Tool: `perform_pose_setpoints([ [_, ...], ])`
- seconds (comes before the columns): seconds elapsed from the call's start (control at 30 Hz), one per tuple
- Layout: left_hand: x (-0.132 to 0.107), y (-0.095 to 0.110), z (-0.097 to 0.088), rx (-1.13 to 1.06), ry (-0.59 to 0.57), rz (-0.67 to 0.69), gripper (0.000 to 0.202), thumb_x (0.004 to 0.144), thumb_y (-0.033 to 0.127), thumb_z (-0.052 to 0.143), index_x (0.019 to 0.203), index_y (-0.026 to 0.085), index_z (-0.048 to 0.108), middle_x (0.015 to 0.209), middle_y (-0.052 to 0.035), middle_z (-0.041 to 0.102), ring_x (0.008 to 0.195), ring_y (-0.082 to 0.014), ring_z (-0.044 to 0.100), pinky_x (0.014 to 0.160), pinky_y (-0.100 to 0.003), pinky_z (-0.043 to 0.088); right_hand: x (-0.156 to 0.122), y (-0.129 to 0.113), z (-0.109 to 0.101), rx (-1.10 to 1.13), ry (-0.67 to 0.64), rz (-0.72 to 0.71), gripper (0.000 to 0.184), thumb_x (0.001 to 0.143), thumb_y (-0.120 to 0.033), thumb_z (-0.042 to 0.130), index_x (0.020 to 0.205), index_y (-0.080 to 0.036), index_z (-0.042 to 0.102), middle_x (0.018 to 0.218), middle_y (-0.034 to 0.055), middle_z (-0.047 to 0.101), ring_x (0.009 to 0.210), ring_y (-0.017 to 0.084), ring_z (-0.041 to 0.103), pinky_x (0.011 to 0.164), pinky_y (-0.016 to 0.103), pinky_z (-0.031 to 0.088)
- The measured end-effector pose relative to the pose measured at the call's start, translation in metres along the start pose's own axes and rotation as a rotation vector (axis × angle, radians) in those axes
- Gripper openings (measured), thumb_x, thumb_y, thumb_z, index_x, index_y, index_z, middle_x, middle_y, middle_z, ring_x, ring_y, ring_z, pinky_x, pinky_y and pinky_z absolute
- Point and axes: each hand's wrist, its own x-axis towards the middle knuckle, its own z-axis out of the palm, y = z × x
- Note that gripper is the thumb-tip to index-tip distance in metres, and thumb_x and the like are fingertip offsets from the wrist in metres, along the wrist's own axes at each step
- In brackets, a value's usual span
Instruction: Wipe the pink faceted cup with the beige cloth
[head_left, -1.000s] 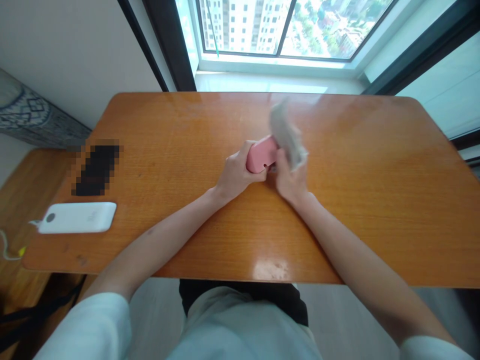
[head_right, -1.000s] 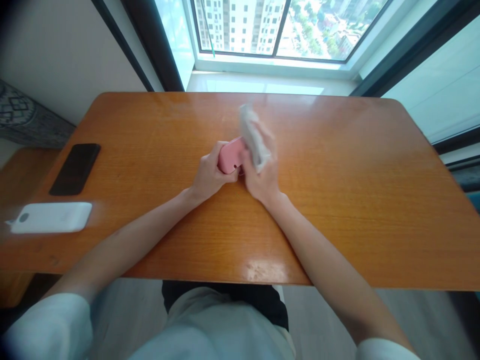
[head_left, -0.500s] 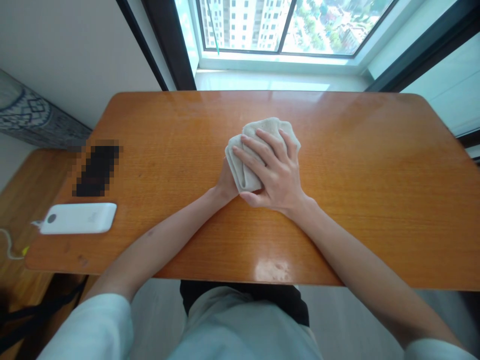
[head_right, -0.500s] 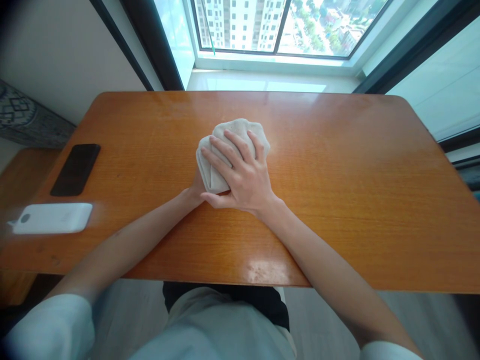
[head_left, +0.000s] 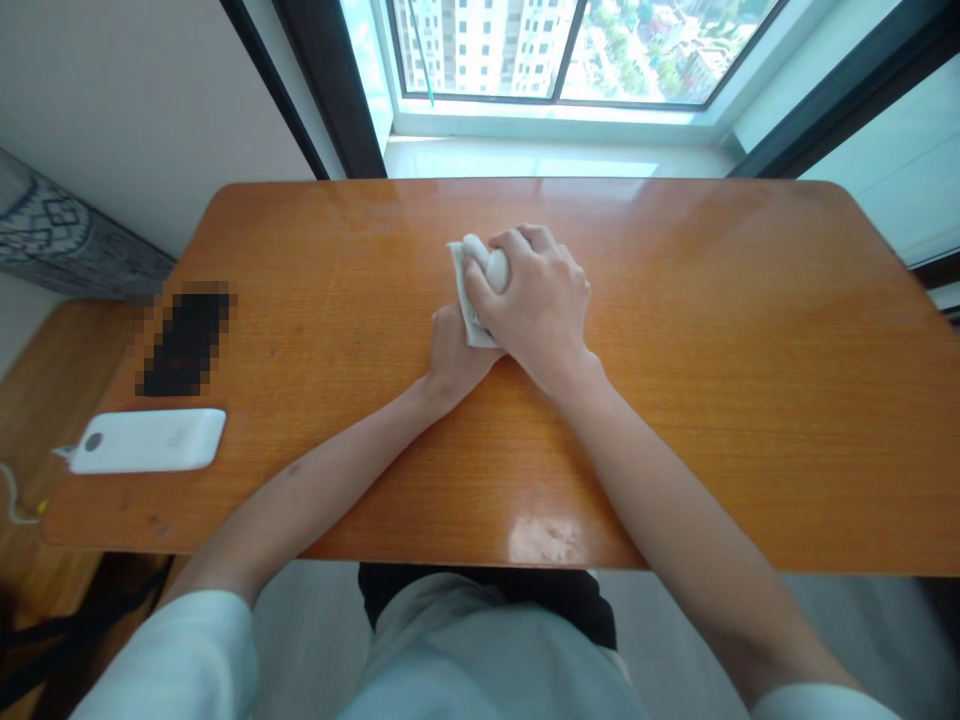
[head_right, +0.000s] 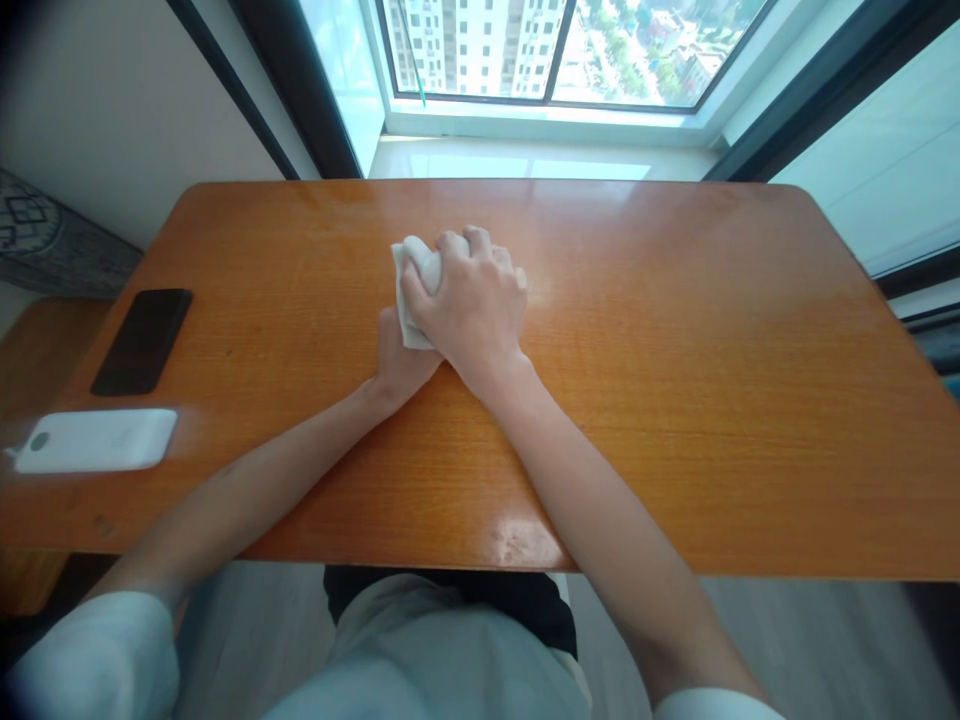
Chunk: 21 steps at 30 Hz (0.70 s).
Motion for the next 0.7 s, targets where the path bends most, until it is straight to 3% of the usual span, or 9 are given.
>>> perform_pose_setpoints([
  [0.17, 0.007, 0.017, -0.003, 0.120, 0.059, -0.005, 0.042, 0.077, 0.054, 0.096, 0.093, 0.020, 0.076, 0.084, -0.0052, 0.082, 0.074, -0.0228, 0.074, 0.066, -0.034, 0.051, 0.029, 0.034, 0.014, 0.128, 0.029, 0.003, 0.059, 0.116, -0.065, 0.036, 0.117, -0.022, 0.076, 0.122, 0.0184, 0.077, 0.138, 0.044, 0.070, 0.121, 0.073, 0.051],
  [0.23, 0.006, 0.022, -0.003, 0.137, 0.093, -0.011, 0.047, 0.075, 0.052, 0.099, 0.102, 0.021, 0.076, 0.086, -0.0043, 0.083, 0.075, -0.0228, 0.073, 0.068, -0.034, 0.051, 0.043, 0.050, 0.017, 0.172, 0.070, -0.031, 0.063, 0.115, -0.067, 0.034, 0.112, -0.022, 0.077, 0.112, 0.0164, 0.078, 0.135, 0.043, 0.071, 0.119, 0.071, 0.053],
  [0.3, 0.004, 0.023, -0.003, 0.142, 0.126, -0.002, 0.052, 0.076, 0.051, 0.098, 0.113, 0.023, 0.074, 0.089, -0.0023, 0.082, 0.075, -0.0218, 0.072, 0.070, -0.033, 0.051, 0.052, 0.057, 0.017, 0.197, 0.081, 0.027, 0.068, 0.114, -0.073, 0.033, 0.105, -0.022, 0.077, 0.104, 0.0160, 0.078, 0.132, 0.043, 0.073, 0.117, 0.070, 0.055],
  [0.4, 0.003, 0.018, -0.003, 0.133, 0.126, 0.016, 0.047, 0.077, 0.050, 0.096, 0.108, 0.023, 0.073, 0.084, -0.0012, 0.080, 0.071, -0.0199, 0.069, 0.066, -0.032, 0.048, 0.042, 0.042, 0.012, 0.147, 0.059, 0.165, 0.070, 0.113, -0.074, 0.033, 0.099, -0.021, 0.077, 0.101, 0.0181, 0.077, 0.127, 0.045, 0.074, 0.115, 0.072, 0.055],
  [0.5, 0.002, 0.006, -0.003, 0.107, 0.094, 0.034, 0.029, 0.086, 0.046, 0.085, 0.088, 0.022, 0.070, 0.075, -0.0024, 0.076, 0.065, -0.0178, 0.062, 0.062, -0.032, 0.043, 0.012, 0.010, 0.010, 0.077, 0.135, 0.048, 0.054, 0.114, -0.065, 0.042, 0.112, -0.023, 0.076, 0.122, 0.0186, 0.078, 0.131, 0.043, 0.071, 0.116, 0.073, 0.054],
  [0.57, 0.002, 0.000, -0.003, 0.082, 0.101, 0.047, 0.023, 0.093, 0.042, 0.075, 0.085, 0.022, 0.068, 0.075, -0.0029, 0.076, 0.064, -0.0160, 0.059, 0.061, -0.032, 0.041, -0.004, -0.006, 0.011, 0.029, 0.162, 0.030, 0.049, 0.114, -0.060, 0.045, 0.117, -0.022, 0.075, 0.138, 0.0214, 0.075, 0.138, 0.046, 0.067, 0.117, 0.076, 0.052],
  [0.63, 0.003, -0.001, -0.003, 0.063, 0.102, 0.053, 0.024, 0.094, 0.043, 0.074, 0.084, 0.022, 0.068, 0.075, -0.0028, 0.077, 0.064, -0.0152, 0.057, 0.061, -0.031, 0.042, -0.009, -0.008, 0.012, 0.040, 0.157, 0.034, 0.049, 0.113, -0.059, 0.044, 0.118, -0.021, 0.075, 0.142, 0.0229, 0.073, 0.140, 0.047, 0.065, 0.117, 0.076, 0.051],
  [0.7, 0.005, 0.002, -0.004, 0.060, 0.071, 0.045, 0.034, 0.089, 0.050, 0.081, 0.080, 0.021, 0.067, 0.073, -0.0021, 0.076, 0.064, -0.0156, 0.059, 0.061, -0.031, 0.042, 0.000, 0.000, 0.012, 0.105, 0.121, 0.042, 0.050, 0.113, -0.061, 0.043, 0.115, -0.022, 0.075, 0.134, 0.0219, 0.076, 0.138, 0.046, 0.067, 0.117, 0.075, 0.053],
])
